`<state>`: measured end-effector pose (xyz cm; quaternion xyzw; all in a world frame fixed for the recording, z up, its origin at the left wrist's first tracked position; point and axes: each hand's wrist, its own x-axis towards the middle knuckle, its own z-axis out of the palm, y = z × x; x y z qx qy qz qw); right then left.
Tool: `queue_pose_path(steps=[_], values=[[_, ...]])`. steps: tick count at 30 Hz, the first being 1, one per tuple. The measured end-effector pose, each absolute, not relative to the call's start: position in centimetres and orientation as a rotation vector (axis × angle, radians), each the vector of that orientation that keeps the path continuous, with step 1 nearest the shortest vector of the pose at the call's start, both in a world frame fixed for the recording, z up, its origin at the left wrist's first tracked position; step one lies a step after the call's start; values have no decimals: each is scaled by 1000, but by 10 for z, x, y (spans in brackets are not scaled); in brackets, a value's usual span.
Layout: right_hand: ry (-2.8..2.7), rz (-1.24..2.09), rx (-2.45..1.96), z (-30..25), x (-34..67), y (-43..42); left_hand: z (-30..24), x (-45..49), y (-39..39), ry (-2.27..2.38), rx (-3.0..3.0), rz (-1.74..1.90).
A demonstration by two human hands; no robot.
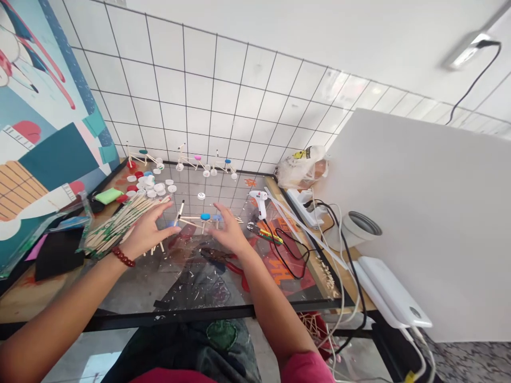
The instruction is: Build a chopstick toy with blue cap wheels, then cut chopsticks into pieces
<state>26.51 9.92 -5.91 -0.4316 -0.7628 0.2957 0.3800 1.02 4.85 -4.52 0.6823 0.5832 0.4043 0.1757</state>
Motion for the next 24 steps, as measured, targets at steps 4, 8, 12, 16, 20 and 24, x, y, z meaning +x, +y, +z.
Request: queue_pose_path(steps=[4,8,12,16,20,24], values=[[-1925,785,-884,-55,258,102,-57,14,52,1610,1960,1168],[-1889,756,-890,-54,248,102,-70,22,51,1579,1988,1269],[-1901,700,-917,-55,245,104,-75,26,50,1527,2008,1301],[-1940,652,-947,-54,246,106,-75,27,50,1517,2014,1294],[-1985,601,-990,-53,245,106,-74,27,49,1515,2012,1298],[-2014,597,-1052,-50,243,103,-74,28,49,1530,2005,1291]])
